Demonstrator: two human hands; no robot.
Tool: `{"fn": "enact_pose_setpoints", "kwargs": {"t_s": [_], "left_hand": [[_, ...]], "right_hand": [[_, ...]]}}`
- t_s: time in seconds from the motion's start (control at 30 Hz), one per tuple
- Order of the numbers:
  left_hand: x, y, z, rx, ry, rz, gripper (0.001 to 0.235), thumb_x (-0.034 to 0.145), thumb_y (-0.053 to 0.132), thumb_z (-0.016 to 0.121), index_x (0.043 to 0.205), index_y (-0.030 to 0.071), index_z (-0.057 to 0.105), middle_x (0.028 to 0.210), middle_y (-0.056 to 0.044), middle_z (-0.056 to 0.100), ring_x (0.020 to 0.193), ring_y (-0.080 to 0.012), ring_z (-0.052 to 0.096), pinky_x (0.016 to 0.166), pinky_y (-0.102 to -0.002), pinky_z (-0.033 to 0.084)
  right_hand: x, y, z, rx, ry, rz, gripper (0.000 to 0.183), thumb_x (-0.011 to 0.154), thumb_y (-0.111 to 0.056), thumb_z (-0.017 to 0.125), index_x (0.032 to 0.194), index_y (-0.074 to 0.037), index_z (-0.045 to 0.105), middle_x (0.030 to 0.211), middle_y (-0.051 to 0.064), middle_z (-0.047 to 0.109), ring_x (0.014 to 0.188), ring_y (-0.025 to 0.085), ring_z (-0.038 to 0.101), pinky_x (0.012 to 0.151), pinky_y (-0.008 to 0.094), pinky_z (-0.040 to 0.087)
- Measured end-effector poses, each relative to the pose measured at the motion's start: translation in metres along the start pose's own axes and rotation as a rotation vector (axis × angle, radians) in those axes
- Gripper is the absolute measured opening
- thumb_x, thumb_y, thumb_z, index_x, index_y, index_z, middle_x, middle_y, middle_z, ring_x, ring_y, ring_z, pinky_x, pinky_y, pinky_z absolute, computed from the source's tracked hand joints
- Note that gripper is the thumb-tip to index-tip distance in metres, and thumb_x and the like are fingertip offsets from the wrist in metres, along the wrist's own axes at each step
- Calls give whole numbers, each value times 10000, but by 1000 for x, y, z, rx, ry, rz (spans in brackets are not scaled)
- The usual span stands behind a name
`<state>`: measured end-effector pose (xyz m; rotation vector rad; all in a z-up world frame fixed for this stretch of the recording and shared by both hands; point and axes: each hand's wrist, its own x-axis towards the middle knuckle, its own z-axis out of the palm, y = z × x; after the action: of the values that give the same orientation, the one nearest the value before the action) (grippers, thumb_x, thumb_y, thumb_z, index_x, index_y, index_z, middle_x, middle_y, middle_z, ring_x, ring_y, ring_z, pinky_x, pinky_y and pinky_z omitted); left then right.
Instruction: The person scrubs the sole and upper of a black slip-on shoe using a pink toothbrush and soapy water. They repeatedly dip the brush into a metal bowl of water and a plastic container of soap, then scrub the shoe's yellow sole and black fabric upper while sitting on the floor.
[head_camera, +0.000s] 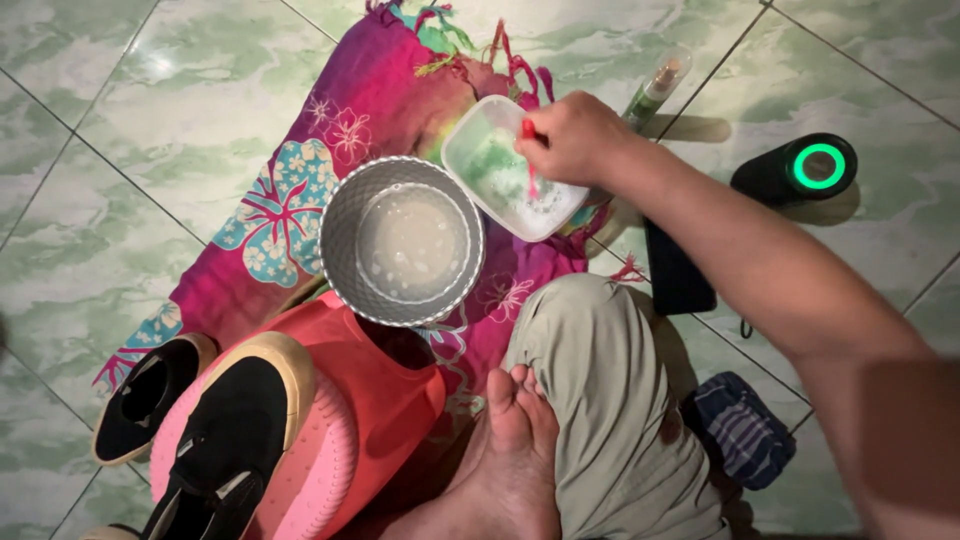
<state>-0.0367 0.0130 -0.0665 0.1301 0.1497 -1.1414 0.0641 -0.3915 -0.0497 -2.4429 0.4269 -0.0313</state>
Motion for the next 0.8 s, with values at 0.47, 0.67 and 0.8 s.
{"fn": "enact_pose_setpoints", "kwargs": {"t_s": [0.47, 0.67, 0.8], "left_hand": [[1, 0, -3, 4, -124, 9, 551, 1156, 290, 281, 1631, 63, 116, 1711, -56, 145, 1585, -162, 123, 1332, -337, 56], [1, 0, -20, -351, 111, -81, 591, 1110, 378, 323, 1594, 45, 262, 1655, -46, 318, 1529, -130, 285, 1315, -278, 179], [4, 4, -18, 1459, -224, 294, 604, 1164, 210, 331, 1633, 88, -30, 1733, -67, -17, 1609, -126, 28, 1368, -288, 80]], "right_hand": [[24, -7, -3, 22, 18, -152, 443, 1039, -91, 538, 606, -185, 534, 515, -75, 528, 498, 68, 587, 469, 252, 486], [32, 1, -4, -145, 35, -228, 291, 942, -174, 551, 720, -220, 733, 622, -53, 655, 548, 161, 577, 505, 383, 433], [-26, -28, -43, 104, 66, -109, 184, 979, -97, 626, 1026, -83, 803, 854, 72, 782, 653, 145, 675, 612, 302, 575]]}}
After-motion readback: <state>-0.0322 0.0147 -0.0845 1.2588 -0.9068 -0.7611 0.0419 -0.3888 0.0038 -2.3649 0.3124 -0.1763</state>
